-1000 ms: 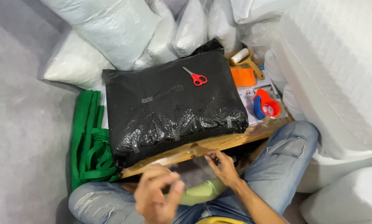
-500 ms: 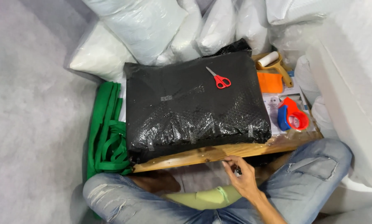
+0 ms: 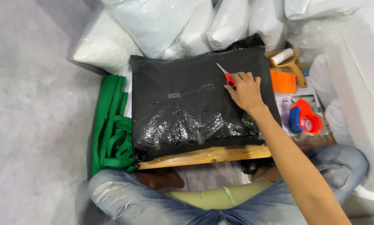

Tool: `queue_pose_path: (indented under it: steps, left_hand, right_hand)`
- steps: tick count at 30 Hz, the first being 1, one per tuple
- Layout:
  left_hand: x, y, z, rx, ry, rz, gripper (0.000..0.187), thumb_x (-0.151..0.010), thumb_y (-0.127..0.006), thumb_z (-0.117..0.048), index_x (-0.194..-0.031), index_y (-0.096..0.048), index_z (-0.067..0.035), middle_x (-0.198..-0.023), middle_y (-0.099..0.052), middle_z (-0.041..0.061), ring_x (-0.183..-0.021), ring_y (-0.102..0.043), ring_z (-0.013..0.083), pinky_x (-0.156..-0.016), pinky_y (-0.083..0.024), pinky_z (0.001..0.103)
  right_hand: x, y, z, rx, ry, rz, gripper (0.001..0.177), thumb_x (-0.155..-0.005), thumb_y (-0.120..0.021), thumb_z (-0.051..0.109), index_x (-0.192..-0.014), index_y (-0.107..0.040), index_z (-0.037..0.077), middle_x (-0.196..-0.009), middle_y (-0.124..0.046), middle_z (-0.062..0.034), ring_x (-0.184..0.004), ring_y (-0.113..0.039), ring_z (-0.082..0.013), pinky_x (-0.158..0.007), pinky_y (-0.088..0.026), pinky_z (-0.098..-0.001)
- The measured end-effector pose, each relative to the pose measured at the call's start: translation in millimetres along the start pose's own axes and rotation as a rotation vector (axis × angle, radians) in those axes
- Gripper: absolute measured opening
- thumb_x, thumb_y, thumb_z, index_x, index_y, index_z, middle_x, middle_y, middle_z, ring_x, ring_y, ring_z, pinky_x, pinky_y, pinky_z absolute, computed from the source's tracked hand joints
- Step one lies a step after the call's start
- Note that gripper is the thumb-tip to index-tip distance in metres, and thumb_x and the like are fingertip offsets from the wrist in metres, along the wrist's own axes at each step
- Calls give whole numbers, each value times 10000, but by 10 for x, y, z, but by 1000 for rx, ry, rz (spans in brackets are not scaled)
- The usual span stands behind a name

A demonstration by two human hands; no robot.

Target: Wrapping a large item in black bubble wrap and securing it with red tape using a dispenser and scissors.

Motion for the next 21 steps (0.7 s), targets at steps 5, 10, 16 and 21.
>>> queue_pose_path:
  steps: [5,10,16,21]
  left_hand:
    - [-1119,582,-1119,120,-76,26,245,-815,-677,-211,-783,-635,28,-654,-571,183,-570,-538,307,-633,-443,434]
    - [-1626,1839,-1981,-884,-36,-521,127,-904,-743,-108,-1004,-817,-84,-771,-686,71,-736,-604,144,-734,-488,263]
    - [-1371,2827,-2486,-1838,-338,-785,274,-878,-876,-182,-1138,-794,-146,-1011,-646,134,-878,-639,337,-834,-492,461]
    - [-1367,3444,-1856,-1621,709,-792,910,-992,-470,-717,-1633,-256,-108,-1511,-446,285,-1339,-481,483,-1075,-354,615]
  right_hand:
    - [-7,-1,-112,-93,-44,7,304,-936,-775,237,-1205,-721,105,-1157,-661,-106,-1069,-555,-287,-889,-407,-434]
    - [234,361,-640,-82,-91,-185,353,-851,-858,207,-1156,-693,136,-1150,-615,-78,-1089,-527,-309,-906,-388,-468]
    - [567,571,-1933,72,-296,-382,397,-830,-909,148,-1107,-624,145,-1143,-549,-111,-1054,-508,-396,-838,-400,-533]
    - [630,90,-2747,-45,-510,-229,358,-787,-882,274,-1043,-647,187,-1078,-596,-107,-1061,-589,-417,-917,-425,-549]
Point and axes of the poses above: each hand's wrist, its own x-axis away from the middle knuckle, its own y-axis out of the back of the hand, z = x × y, the point moved 10 cm from there along -x, towards the middle knuckle
